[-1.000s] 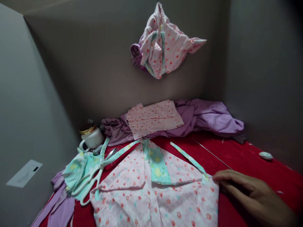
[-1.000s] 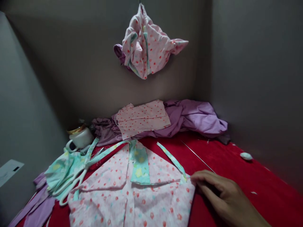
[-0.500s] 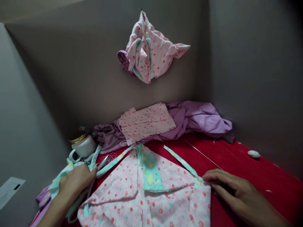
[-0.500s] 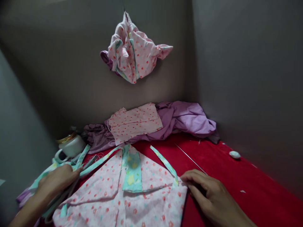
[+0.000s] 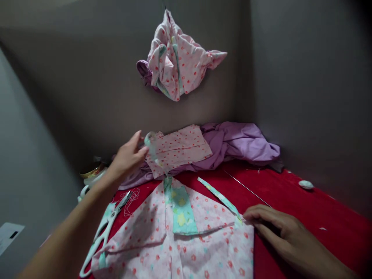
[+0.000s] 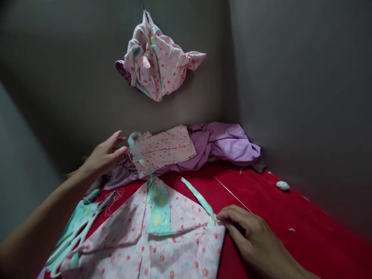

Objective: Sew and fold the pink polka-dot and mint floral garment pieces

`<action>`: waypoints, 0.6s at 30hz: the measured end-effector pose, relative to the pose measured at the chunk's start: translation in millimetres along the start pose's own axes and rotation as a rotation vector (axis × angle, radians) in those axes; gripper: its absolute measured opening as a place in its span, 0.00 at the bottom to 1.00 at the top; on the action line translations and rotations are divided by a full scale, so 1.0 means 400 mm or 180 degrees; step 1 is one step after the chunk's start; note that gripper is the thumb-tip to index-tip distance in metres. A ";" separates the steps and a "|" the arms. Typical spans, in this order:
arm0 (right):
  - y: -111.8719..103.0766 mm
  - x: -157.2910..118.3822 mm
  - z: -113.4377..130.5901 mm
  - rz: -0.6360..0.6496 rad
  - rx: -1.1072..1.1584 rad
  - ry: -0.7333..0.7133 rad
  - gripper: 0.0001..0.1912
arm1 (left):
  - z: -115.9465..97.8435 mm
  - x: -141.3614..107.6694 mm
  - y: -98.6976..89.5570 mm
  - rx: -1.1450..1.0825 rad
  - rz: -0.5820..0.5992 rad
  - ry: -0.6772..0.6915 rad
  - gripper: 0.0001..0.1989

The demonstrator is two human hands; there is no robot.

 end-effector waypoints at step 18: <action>-0.191 0.016 -0.178 0.0418 -0.2523 0.1611 0.11 | -0.176 -0.370 0.287 -0.0196 0.1330 0.0772 0.10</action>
Point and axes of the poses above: each hand's wrist, its own x-axis towards the middle knuckle, its own y-axis out of the palm, z = x × y, the point moved 6 cm from there along x, towards the middle knuckle, and after that the axes turned 9 degrees about -x, right-handed, at the moved point
